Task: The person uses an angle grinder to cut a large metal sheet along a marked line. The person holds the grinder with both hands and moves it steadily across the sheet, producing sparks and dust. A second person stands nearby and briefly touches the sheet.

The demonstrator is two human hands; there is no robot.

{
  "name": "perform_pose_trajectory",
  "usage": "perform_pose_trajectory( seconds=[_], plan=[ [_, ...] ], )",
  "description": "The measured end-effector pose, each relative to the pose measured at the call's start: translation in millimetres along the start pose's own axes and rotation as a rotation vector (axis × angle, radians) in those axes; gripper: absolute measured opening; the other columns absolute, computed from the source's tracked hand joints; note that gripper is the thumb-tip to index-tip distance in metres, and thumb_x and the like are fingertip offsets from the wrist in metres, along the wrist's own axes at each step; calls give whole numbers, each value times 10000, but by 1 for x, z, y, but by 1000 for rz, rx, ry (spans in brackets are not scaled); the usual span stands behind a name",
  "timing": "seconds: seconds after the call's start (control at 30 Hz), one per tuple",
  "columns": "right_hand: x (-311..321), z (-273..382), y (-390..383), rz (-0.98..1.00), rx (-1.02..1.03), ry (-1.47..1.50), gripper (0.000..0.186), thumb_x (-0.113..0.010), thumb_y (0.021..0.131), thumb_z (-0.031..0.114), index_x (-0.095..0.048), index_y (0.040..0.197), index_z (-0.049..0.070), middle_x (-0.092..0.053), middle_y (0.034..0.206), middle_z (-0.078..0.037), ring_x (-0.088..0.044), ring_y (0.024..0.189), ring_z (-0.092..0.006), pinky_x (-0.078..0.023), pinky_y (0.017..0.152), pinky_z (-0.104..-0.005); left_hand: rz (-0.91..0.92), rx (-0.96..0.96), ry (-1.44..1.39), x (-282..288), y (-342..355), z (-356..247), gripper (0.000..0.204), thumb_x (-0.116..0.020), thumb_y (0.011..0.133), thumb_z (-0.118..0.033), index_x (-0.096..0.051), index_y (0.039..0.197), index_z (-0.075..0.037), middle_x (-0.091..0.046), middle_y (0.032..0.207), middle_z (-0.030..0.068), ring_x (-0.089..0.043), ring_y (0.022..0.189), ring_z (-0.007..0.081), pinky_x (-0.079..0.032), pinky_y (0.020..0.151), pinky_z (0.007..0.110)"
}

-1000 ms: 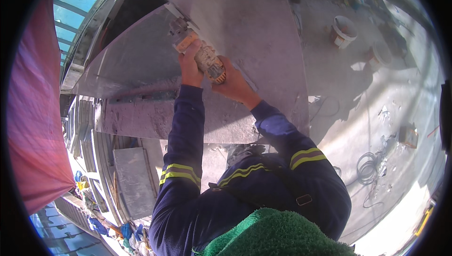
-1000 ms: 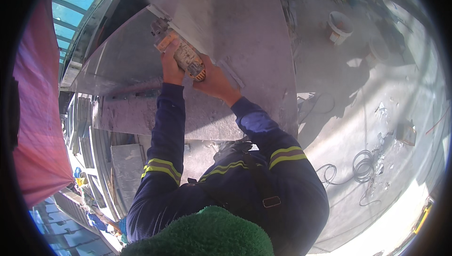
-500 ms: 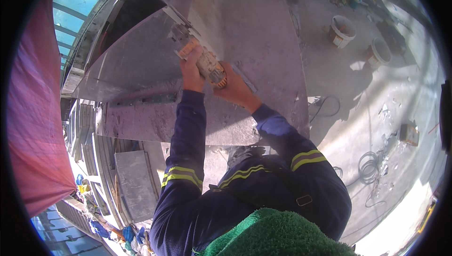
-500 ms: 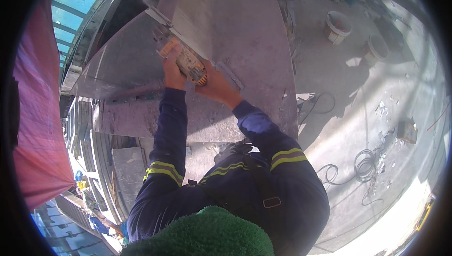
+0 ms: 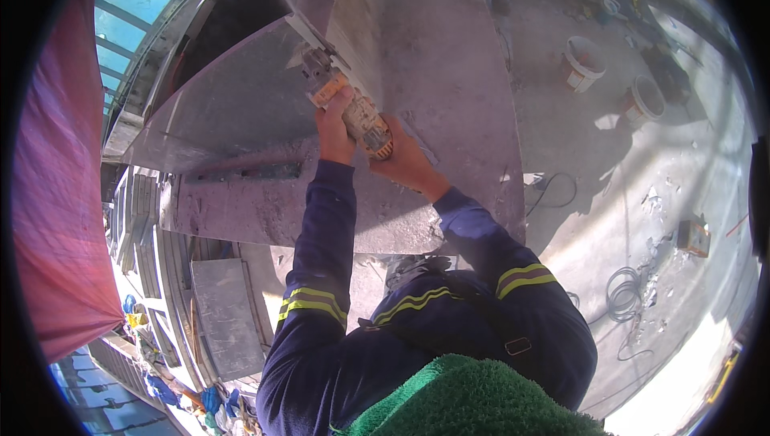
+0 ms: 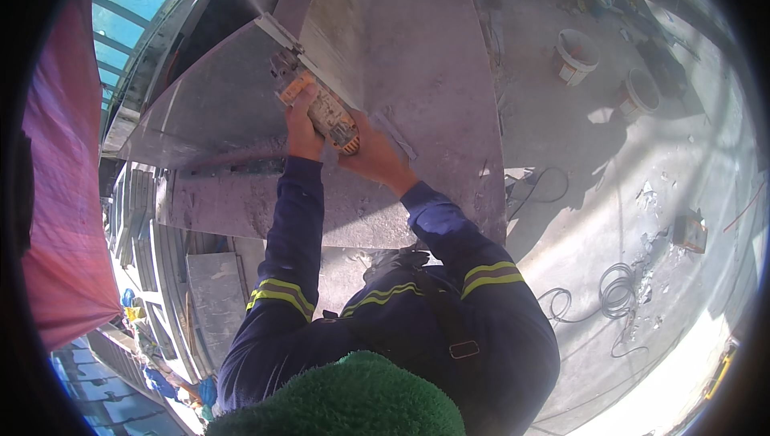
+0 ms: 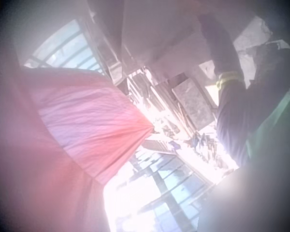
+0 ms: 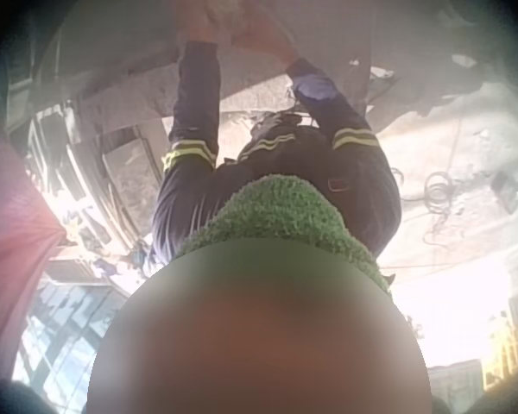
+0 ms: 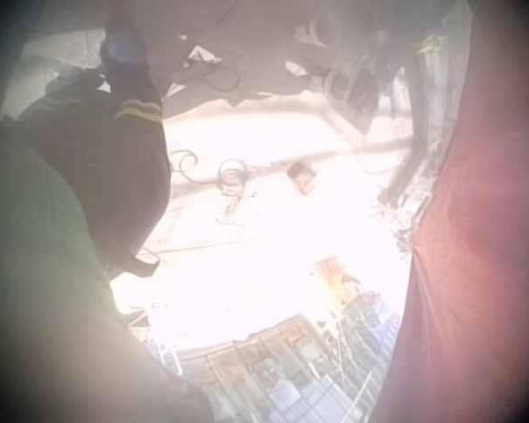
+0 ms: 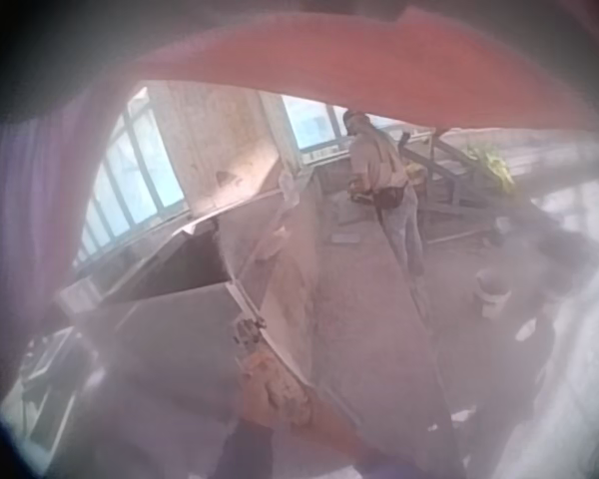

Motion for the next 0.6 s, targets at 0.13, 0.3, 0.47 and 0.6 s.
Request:
perform_pose_trajectory(
  seconds=[0.13,0.3,0.47,0.6],
  plan=[
    [0,3,-1,2,8,4,924,-869,782,170,-428,1590,92,-713,1314,-232,-736,1215,-426,-573,995,-468,5,-11,4,-2,0,-3,373,-813,971,-192,-665,1243,15,-720,1048,121,-776,867,292,-653,769,446],
    [0,8,1,-10,26,6,926,-861,783,168,-421,1594,84,-713,1306,-239,-735,1210,-430,-572,998,-471,11,-10,7,-2,2,-6,398,-816,966,-195,-663,1266,18,-719,1068,127,-777,877,294,-654,778,443],
    [0,8,6,4,5,15,930,-852,785,168,-415,1601,81,-711,1305,-246,-729,1219,-432,-570,1002,-471,18,-29,14,-2,7,-9,438,-822,963,-200,-656,1304,21,-719,1084,131,-781,894,300,-659,792,447],
    [0,12,9,1,30,12,943,-853,781,167,-409,1608,79,-714,1297,-247,-733,1204,-436,-571,997,-466,13,-25,23,-1,11,-12,459,-822,966,-202,-646,1322,28,-718,1092,133,-783,908,301,-662,802,448]
  ],
)
Point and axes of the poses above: each hand's wrist, its own y-axis towards the middle knuckle, its own x-axis out of the back of the hand, z = x × y, the point moved 5 cm from there along y, towards the middle knuckle
